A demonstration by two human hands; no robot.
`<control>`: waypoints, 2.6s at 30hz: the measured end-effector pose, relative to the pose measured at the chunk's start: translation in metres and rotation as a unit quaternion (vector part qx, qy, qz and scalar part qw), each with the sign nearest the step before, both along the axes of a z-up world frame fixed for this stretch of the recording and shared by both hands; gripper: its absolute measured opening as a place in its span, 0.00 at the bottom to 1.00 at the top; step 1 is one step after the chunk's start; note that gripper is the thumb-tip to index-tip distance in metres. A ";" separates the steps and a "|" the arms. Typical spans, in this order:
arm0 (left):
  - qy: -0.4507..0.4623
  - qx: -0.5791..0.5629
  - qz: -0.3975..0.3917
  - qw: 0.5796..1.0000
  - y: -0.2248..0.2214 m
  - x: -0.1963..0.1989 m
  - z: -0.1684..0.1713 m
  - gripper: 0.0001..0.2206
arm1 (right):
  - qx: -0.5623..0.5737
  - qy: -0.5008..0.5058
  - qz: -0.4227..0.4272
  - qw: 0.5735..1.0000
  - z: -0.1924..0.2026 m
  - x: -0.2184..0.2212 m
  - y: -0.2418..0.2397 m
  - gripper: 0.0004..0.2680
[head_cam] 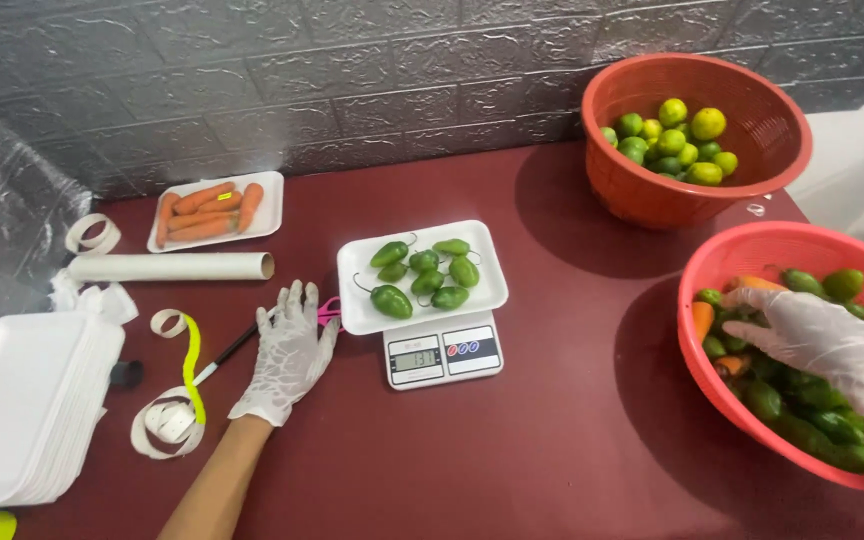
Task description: Weighing and arranging green peppers on a tray for packaging using a digital scale.
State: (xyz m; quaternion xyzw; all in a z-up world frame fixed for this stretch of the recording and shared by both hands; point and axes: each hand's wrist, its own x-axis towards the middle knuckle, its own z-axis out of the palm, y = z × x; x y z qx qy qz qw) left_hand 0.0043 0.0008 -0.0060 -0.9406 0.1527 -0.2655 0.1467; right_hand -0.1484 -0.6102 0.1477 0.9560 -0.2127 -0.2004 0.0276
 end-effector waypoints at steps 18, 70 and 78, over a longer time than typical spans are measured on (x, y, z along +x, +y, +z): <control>0.021 -0.012 0.006 1.000 0.002 0.003 -0.006 0.32 | 0.006 0.001 -0.078 0.997 -0.008 0.024 0.021 0.20; 0.017 -0.003 0.006 1.000 0.001 0.002 -0.003 0.33 | 0.100 -0.282 -0.031 0.954 -0.110 0.029 -0.073 0.13; 0.033 0.012 0.018 0.999 0.000 0.001 -0.006 0.32 | 0.139 -0.409 0.012 0.902 -0.024 0.016 0.051 0.12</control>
